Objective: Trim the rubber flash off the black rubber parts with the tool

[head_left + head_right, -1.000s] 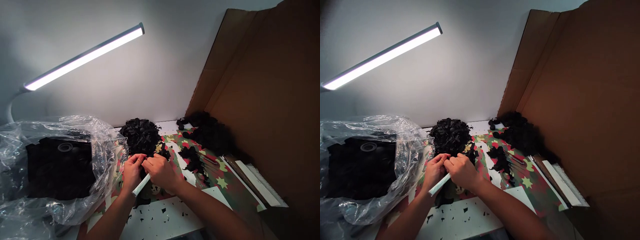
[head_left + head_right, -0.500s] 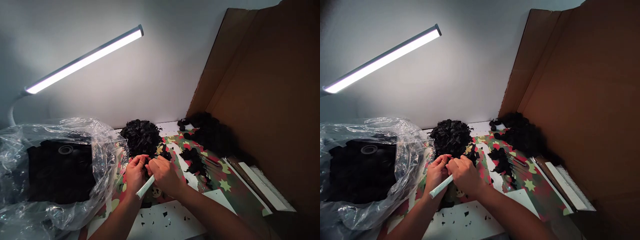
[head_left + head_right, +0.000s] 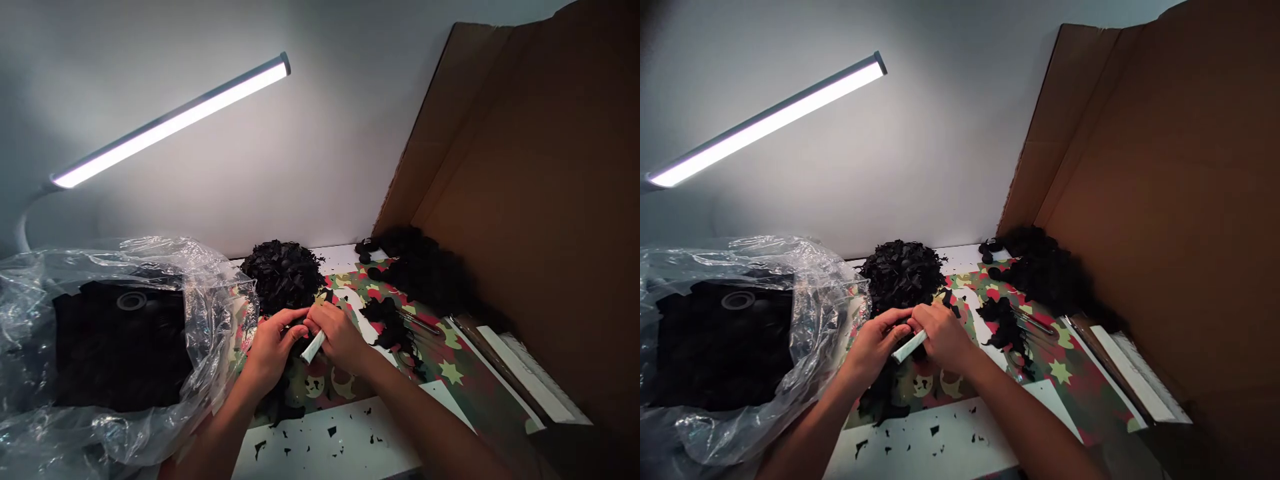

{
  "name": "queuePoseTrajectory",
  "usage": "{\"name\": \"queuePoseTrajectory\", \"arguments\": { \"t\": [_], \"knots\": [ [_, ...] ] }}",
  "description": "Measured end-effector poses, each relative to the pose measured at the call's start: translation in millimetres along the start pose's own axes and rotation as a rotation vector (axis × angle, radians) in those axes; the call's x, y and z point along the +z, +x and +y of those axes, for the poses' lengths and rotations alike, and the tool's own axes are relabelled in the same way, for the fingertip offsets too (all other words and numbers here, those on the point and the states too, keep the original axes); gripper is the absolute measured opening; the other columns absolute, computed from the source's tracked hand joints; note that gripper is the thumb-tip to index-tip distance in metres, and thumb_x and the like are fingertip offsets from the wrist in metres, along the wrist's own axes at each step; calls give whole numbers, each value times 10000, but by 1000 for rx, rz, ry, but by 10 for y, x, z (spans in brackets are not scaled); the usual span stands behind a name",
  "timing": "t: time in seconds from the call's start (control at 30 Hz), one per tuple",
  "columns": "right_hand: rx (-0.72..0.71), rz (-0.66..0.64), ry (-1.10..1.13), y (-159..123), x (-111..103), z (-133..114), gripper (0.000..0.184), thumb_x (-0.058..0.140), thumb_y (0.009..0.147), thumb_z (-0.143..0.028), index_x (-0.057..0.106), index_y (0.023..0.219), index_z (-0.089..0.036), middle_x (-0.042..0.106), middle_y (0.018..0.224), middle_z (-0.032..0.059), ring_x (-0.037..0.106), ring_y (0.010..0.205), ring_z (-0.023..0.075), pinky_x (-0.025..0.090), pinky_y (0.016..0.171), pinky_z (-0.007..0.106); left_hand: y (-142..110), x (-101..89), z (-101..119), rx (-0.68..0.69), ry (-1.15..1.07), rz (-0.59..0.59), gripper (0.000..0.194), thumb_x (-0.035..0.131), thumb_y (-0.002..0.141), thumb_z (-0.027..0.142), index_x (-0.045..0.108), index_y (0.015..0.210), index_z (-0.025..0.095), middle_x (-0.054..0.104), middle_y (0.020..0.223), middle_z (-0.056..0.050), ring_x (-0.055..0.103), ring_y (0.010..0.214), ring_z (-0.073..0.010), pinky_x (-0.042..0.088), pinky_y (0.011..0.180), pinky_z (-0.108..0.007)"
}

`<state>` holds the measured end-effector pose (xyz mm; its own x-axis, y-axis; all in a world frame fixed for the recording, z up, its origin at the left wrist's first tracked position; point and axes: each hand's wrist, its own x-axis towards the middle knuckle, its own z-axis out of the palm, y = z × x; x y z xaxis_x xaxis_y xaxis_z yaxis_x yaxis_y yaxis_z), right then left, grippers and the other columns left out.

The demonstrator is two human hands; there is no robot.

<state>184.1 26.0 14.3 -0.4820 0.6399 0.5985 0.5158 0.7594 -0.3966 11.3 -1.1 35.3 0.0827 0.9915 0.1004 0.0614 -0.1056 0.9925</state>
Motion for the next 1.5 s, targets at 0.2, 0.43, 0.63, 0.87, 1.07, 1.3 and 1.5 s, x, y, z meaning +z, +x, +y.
{"name": "queuePoseTrajectory", "arguments": {
  "t": [0.2,0.43,0.63,0.87,1.07,1.3,1.5],
  "knots": [
    [-227,11,-23,-63,11,-346,382,342,1018,-164,426,650,-221,464,571,-32,346,501,134,292,599,315,77,-77,-147,-84,-313,181,246,793,762,426,762,777,183,729,737,-40,641,680,-169,497,638,-250],
    [-12,-11,16,-55,-32,-153,416,376,1042,-249,505,648,-212,498,587,-18,400,522,141,305,590,309,64,-115,-81,-13,-453,168,409,797,779,490,758,1041,178,759,1023,-80,668,975,-197,495,904,-276],
    [367,-19,255,15,-111,58,208,525,1008,-311,706,960,-221,674,891,38,620,821,182,437,738,291,-84,-25,-116,-19,-384,62,399,834,759,394,743,1102,212,745,1158,-80,671,1038,-216,520,874,-269],
    [538,2,719,44,-100,-168,415,540,969,-554,636,787,-194,625,706,4,568,668,153,429,651,273,-118,-51,-52,1,-170,70,364,823,768,316,732,1102,202,754,1038,-62,701,885,-185,573,796,-273],
    [629,31,849,53,-65,-211,353,614,924,-509,604,771,-190,603,706,-10,560,652,135,444,631,252,-135,-83,-42,101,-38,89,296,810,786,304,762,1073,249,726,1041,-33,701,917,-172,590,815,-263],
    [452,164,586,43,-159,-249,166,642,937,-351,705,1028,-227,664,869,15,596,706,137,469,605,240,-123,-134,8,204,149,144,158,803,796,282,790,945,233,727,891,-22,690,788,-159,570,726,-251],
    [199,181,446,18,-109,-253,194,663,933,-193,758,1085,-268,717,940,33,671,821,160,546,740,280,-134,-140,-31,242,200,161,121,761,831,229,794,946,248,738,888,-17,685,815,-164,544,745,-261]
  ]
}}
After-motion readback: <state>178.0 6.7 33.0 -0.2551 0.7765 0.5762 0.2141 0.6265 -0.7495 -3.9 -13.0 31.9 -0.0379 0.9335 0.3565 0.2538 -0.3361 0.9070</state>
